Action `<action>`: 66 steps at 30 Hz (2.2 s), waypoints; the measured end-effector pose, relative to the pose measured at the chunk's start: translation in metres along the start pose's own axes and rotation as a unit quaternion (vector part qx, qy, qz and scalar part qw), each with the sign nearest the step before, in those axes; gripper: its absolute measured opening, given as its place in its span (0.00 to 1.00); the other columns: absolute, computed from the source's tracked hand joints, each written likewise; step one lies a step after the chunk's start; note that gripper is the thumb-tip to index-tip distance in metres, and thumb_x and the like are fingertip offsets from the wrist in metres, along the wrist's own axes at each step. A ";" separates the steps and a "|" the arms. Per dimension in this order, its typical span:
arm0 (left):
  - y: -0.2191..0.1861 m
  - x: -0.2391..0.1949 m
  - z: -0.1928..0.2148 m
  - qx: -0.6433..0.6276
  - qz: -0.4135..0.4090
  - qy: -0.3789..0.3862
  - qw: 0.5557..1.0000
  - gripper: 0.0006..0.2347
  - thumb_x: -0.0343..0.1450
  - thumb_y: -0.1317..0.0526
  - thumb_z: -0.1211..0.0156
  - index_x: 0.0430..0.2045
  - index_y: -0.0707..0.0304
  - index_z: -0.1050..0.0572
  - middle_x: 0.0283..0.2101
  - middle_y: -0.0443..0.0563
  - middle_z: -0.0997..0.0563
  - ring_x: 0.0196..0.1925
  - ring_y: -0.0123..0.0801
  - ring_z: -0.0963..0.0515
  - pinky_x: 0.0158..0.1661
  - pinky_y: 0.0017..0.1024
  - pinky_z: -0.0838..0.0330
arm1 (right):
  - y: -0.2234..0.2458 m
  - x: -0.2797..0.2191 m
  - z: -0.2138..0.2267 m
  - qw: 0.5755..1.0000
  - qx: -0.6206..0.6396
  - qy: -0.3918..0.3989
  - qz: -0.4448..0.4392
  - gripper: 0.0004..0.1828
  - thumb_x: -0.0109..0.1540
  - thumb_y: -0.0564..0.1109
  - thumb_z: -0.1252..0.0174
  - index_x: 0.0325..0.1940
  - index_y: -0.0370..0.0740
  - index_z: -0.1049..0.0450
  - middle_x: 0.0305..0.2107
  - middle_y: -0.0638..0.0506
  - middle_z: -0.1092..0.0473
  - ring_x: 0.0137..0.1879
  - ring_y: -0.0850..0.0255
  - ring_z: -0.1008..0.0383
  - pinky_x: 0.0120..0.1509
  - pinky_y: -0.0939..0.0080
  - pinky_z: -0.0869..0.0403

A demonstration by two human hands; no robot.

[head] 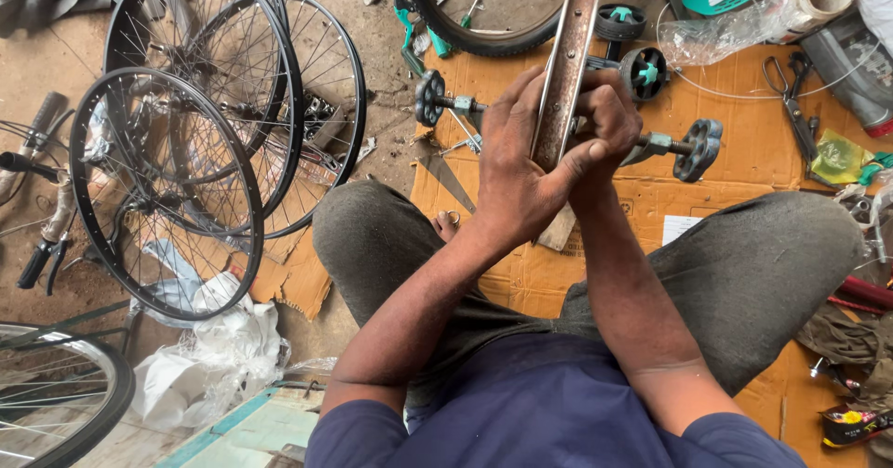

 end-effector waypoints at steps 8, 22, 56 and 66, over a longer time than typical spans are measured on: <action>-0.003 -0.002 0.003 0.019 0.023 -0.050 0.998 0.32 0.65 0.51 0.24 0.60 0.67 0.31 0.58 0.62 0.28 0.61 0.48 0.28 0.62 0.42 0.30 | 0.005 -0.007 0.004 0.987 0.150 0.006 -0.053 0.16 0.77 0.50 0.48 0.48 0.35 0.25 0.48 0.44 0.26 0.51 0.59 0.23 0.55 0.58 0.22; 0.006 0.005 0.002 -0.019 0.006 0.036 0.999 0.33 0.68 0.49 0.27 0.64 0.67 0.34 0.60 0.63 0.27 0.66 0.50 0.25 0.65 0.44 0.28 | -0.002 0.001 0.016 0.902 0.310 0.212 -0.211 0.12 0.70 0.44 0.39 0.53 0.34 0.25 0.43 0.54 0.25 0.49 0.70 0.25 0.54 0.66 0.24; 0.000 -0.008 0.003 -0.039 -0.033 0.039 0.998 0.27 0.66 0.59 0.28 0.57 0.70 0.32 0.53 0.63 0.25 0.57 0.50 0.21 0.57 0.41 0.24 | -0.021 0.010 0.033 0.913 0.300 0.155 -0.228 0.14 0.70 0.46 0.37 0.57 0.36 0.21 0.43 0.53 0.24 0.37 0.73 0.31 0.39 0.74 0.30; -0.001 -0.001 0.011 0.001 -0.010 0.023 1.000 0.32 0.67 0.58 0.29 0.64 0.71 0.38 0.54 0.63 0.27 0.57 0.49 0.23 0.57 0.39 0.24 | -0.014 -0.003 0.015 0.946 0.277 0.072 -0.152 0.12 0.70 0.41 0.39 0.55 0.31 0.24 0.52 0.46 0.24 0.52 0.68 0.24 0.58 0.68 0.22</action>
Point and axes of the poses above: each hand's wrist, its own x-axis towards the middle knuckle, its own z-axis out of the back of the hand, y = z × x, the point moved 5 cm from there along x, towards the middle knuckle
